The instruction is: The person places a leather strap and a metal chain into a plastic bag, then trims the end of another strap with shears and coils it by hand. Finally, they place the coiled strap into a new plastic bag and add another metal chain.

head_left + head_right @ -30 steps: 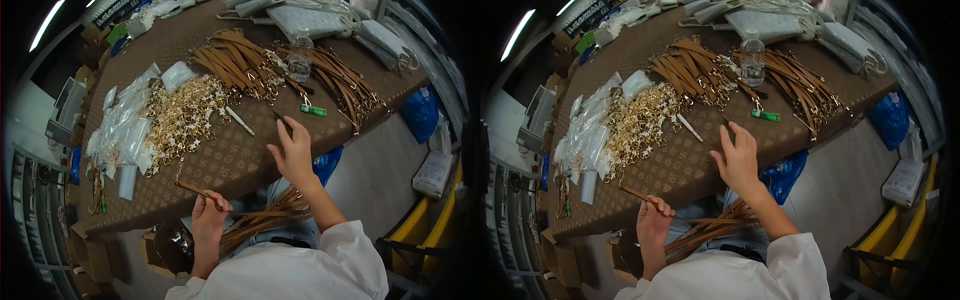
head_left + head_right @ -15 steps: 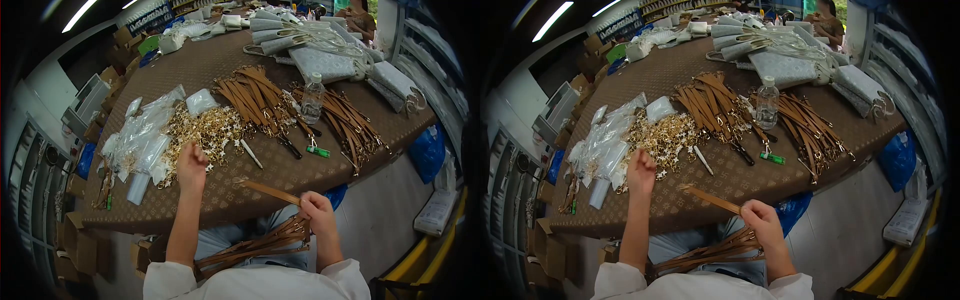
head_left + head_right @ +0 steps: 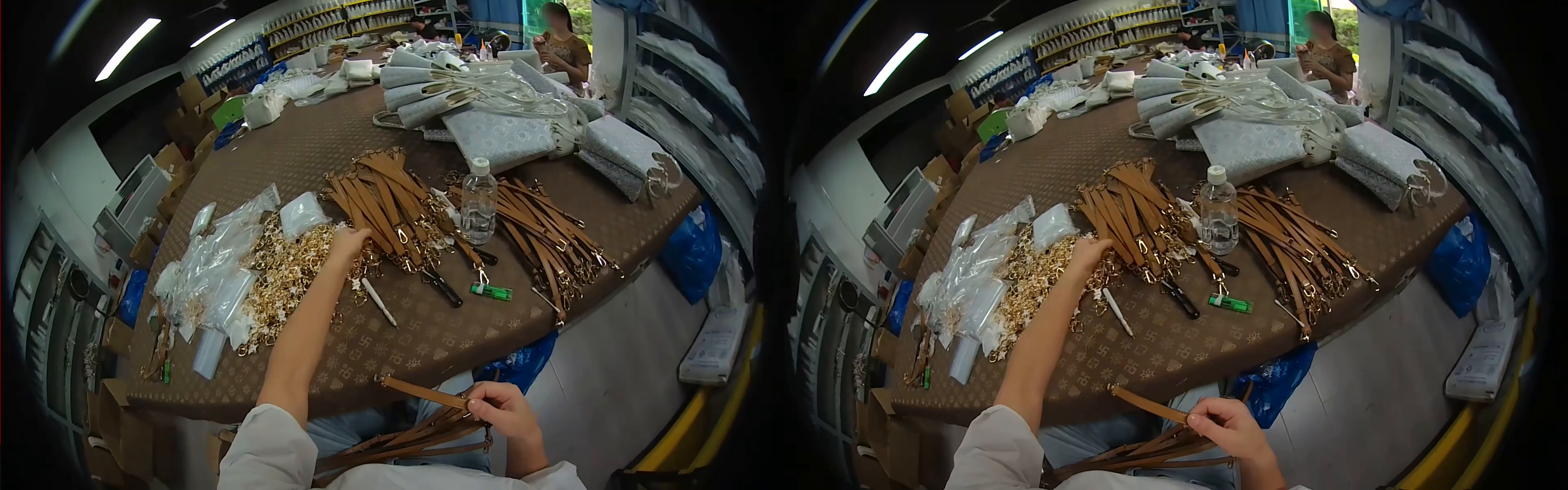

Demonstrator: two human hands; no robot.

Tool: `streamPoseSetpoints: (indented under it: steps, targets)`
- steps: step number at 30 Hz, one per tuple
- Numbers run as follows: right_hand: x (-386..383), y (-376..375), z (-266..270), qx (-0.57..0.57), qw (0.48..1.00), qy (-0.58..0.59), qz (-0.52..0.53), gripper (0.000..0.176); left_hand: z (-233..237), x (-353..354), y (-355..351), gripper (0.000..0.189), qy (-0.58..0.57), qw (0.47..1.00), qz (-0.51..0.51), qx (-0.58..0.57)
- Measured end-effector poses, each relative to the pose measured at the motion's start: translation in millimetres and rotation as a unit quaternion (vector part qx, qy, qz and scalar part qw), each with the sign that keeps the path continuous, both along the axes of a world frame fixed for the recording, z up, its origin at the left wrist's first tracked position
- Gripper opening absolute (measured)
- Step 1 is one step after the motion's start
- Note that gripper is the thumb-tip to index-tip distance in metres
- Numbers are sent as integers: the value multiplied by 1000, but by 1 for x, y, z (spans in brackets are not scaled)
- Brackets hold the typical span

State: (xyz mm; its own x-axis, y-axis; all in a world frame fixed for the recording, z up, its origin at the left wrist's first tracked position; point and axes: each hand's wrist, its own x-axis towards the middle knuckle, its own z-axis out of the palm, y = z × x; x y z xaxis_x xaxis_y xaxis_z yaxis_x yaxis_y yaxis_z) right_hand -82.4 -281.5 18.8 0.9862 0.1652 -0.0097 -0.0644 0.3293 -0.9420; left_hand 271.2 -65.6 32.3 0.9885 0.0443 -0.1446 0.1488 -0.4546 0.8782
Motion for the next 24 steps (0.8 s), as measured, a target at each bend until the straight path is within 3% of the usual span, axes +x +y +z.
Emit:
streamPoseSetpoints:
  steps: [1,2,4,8,11,12,14,16,17,19,20,22,24]
  targets:
    - [3,1,0,-8,1000,1,8,14,18,-10,1,18,68,987,41,-139]
    - [7,2,1,-6,1000,4,8,14,10,9,24,17,145,934,-13,-328]
    - [14,6,5,-20,999,-27,-14,14,37,-9,47,19,161,866,-113,-461]
    - [31,15,22,-73,993,-78,-40,15,83,-96,72,23,95,898,-54,-427]
    - [49,27,42,-144,980,-139,-22,15,51,-154,121,29,176,859,-124,-465]
    - [57,35,52,-161,968,-194,17,13,37,-174,138,32,230,829,-169,-480]
    - [74,59,68,-177,950,-248,68,12,13,-222,145,39,241,841,-167,-454]
    - [93,95,76,-183,918,-284,209,12,-9,-257,156,48,271,828,-187,-455]
    - [103,114,75,-179,917,-282,216,12,-16,-275,156,48,271,828,-178,-457]
    - [125,150,66,-192,850,-358,336,14,-22,-304,154,57,238,846,-85,-470]
    - [134,162,64,-190,849,-359,339,14,-22,-311,159,57,236,847,-81,-470]
    - [149,180,64,-260,792,-332,441,17,-20,-321,169,59,218,822,-213,-481]
    - [156,187,73,-264,778,-312,477,18,-14,-328,178,57,209,819,-233,-482]
